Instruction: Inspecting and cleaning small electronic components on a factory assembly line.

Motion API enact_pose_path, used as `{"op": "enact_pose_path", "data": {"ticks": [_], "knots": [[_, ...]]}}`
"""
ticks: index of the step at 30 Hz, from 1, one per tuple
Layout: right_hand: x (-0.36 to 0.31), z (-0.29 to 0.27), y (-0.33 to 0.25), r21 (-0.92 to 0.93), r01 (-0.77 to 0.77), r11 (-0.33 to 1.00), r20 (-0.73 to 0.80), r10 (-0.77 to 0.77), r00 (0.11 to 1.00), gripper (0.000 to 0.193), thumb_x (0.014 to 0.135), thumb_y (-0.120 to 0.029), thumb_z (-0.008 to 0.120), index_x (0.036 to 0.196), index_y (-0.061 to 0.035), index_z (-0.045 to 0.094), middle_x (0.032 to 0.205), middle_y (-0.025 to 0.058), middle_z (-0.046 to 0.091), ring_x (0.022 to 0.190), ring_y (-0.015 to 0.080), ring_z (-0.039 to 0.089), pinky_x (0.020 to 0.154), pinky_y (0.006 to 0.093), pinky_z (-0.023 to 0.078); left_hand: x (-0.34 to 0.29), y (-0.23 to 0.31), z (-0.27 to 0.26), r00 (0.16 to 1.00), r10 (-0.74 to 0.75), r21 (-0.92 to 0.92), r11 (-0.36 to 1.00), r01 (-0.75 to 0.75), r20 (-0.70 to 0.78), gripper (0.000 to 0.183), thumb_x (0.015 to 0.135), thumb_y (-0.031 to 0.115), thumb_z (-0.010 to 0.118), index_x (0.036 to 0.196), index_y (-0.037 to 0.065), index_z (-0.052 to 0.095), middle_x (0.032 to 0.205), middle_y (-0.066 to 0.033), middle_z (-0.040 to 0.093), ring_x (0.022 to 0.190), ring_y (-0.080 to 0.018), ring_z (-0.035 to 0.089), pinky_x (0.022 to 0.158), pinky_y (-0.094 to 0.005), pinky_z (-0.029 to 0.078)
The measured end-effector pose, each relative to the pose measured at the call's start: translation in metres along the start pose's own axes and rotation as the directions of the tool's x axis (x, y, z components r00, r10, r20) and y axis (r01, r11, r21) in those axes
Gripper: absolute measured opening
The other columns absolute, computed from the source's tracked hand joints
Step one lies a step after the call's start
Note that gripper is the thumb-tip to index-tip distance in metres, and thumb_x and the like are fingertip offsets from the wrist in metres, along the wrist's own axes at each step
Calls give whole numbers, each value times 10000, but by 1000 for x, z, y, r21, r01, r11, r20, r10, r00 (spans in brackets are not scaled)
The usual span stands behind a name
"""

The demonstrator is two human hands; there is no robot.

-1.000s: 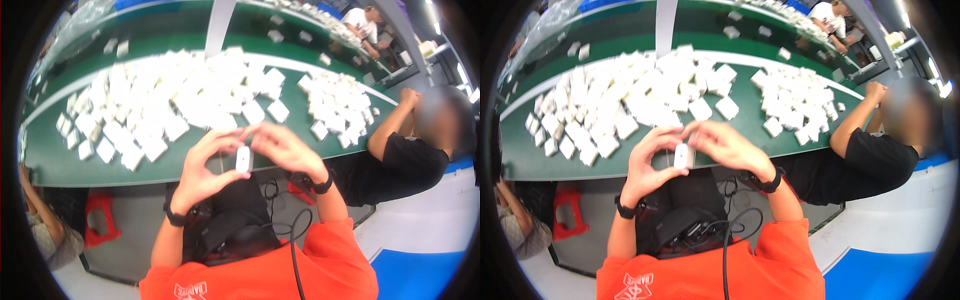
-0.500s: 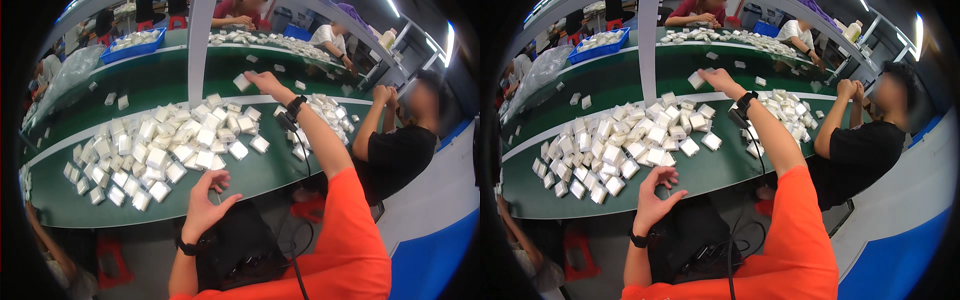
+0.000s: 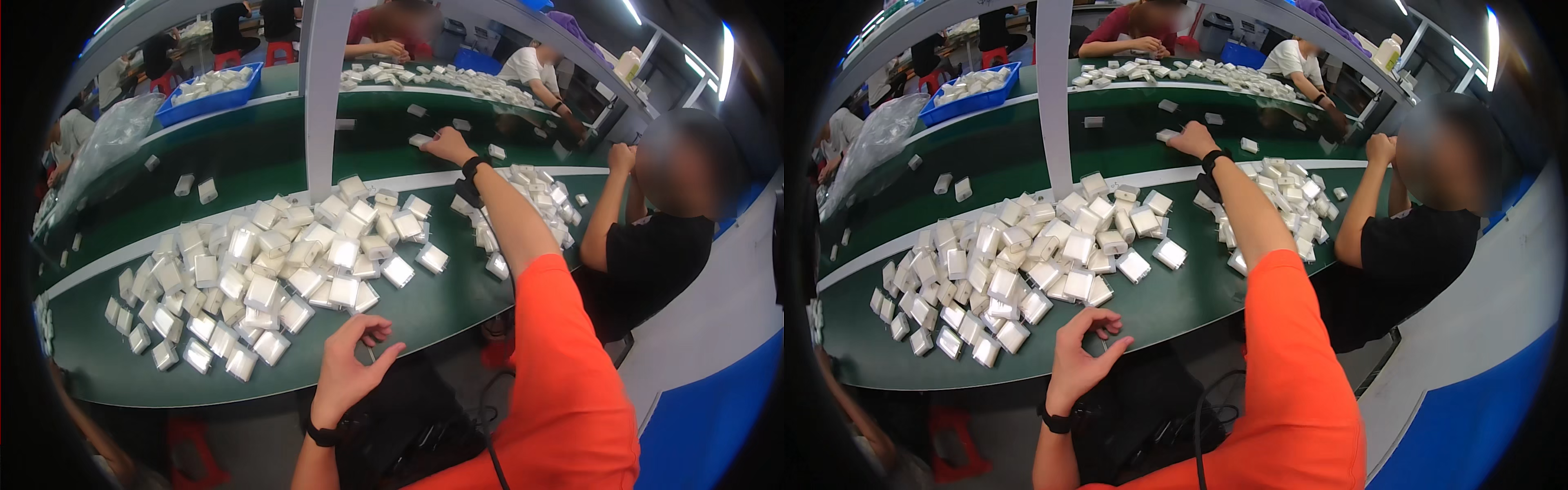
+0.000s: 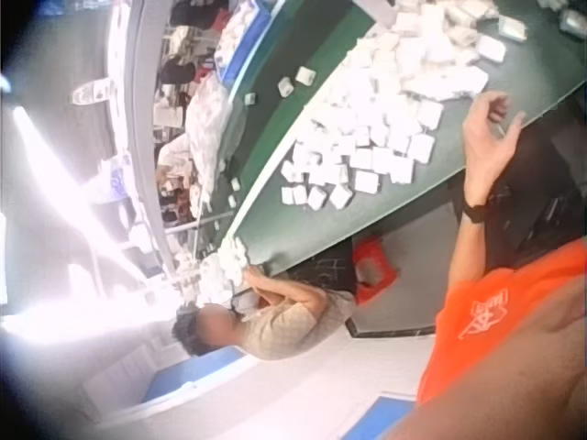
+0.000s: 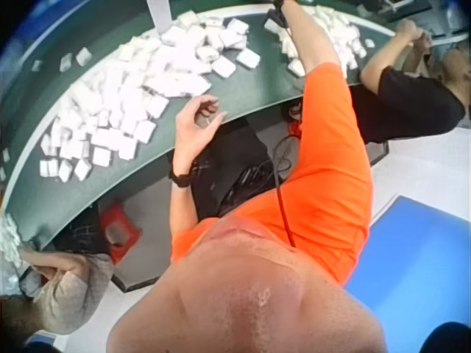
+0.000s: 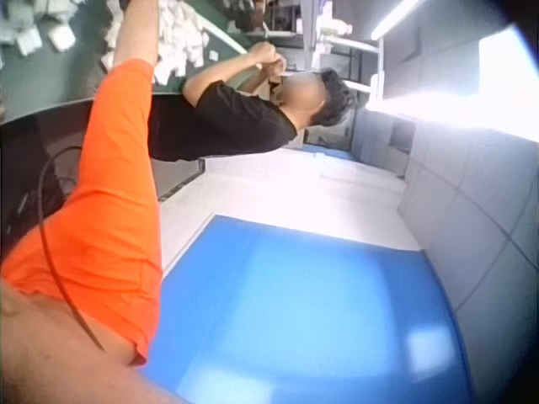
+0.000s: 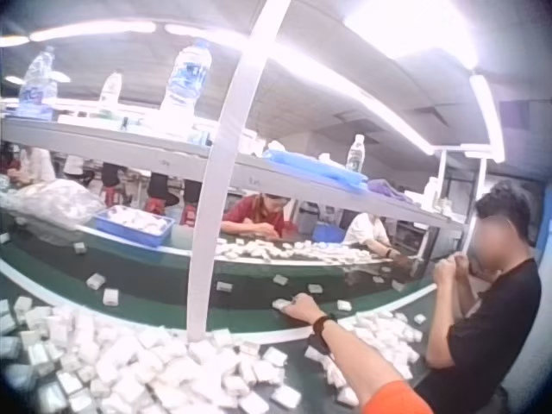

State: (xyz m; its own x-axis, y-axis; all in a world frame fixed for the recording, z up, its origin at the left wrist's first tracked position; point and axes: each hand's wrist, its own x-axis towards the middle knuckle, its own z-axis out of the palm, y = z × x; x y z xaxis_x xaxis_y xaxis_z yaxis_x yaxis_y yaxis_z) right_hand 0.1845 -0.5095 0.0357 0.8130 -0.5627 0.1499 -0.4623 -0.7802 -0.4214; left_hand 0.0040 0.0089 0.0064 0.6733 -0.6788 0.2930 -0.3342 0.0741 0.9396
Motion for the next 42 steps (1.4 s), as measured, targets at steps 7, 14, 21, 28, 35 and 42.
{"op": "enact_pose_path", "data": {"ticks": [7, 14, 21, 28, 35, 42], "knots": [[-163, -101, -79, 163, 613, 773, 282, -632, 722, 525, 803, -396, 824, 1106, 10, 688, 982, 181, 758, 878, 313, 739, 767, 429, 580, -1, 2, 5, 996, -23, -65, 998, 17, -89, 637, 816, 93, 958, 1367, 11, 650, 1135, -91, 750, 953, -165, 709, 810, -299, 561], [-331, -90, -136, 301, 748, 592, 460, -777, 430, 520, 784, -326, 825, 1141, 6, 646, 1002, 218, 734, 973, 441, 731, 818, 527, 568, -1, 1, 5, 998, 60, -40, 997, -61, -29, 773, 796, 92, 978, 1484, 26, 630, 1197, -74, 745, 979, -143, 694, 802, -275, 563], [-351, -116, -157, 429, 621, 656, 344, -754, 559, 484, 939, -309, 875, 1265, -38, 642, 892, 125, 656, 828, 268, 660, 764, 408, 530, -4, 1, 6, 998, 54, -6, 999, -54, -21, 446, 850, 50, 921, 1254, -6, 741, 1035, -60, 723, 880, -101, 682, 791, -262, 592], [-433, -265, -172, 446, 876, 185, -550, -715, 431, 475, 886, -109, 908, 1301, -63, 681, 831, -78, 428, 736, 59, 362, 684, 231, 325, -3, -14, 9, 997, 10, -32, 999, -13, -81, 422, 863, 9, 860, 1254, -55, 715, 1045, -71, 754, 876, -89, 715, 772, -233, 612], [-511, -329, -175, -95, 995, -4, -782, -619, -77, 441, 906, -133, 871, 1290, -62, 666, 837, -66, 422, 742, 74, 360, 687, 246, 320, -2, -18, 11, 991, 27, -2, 1000, -28, -130, 341, 934, 87, 848, 1210, -54, 708, 820, -42, 734, 674, -55, 676, 551, -219, 526], [-557, -359, -164, -237, 971, -16, -778, -596, -199, 409, 926, -158, 835, 1279, -60, 651, 842, -54, 416, 749, 88, 358, 691, 260, 314, 1, -28, 8, 990, 7, 48, 999, 0, -139, 360, 926, 135, 876, 1200, -44, 727, 770, -38, 733, 643, -55, 676, 500, -225, 493]]}}
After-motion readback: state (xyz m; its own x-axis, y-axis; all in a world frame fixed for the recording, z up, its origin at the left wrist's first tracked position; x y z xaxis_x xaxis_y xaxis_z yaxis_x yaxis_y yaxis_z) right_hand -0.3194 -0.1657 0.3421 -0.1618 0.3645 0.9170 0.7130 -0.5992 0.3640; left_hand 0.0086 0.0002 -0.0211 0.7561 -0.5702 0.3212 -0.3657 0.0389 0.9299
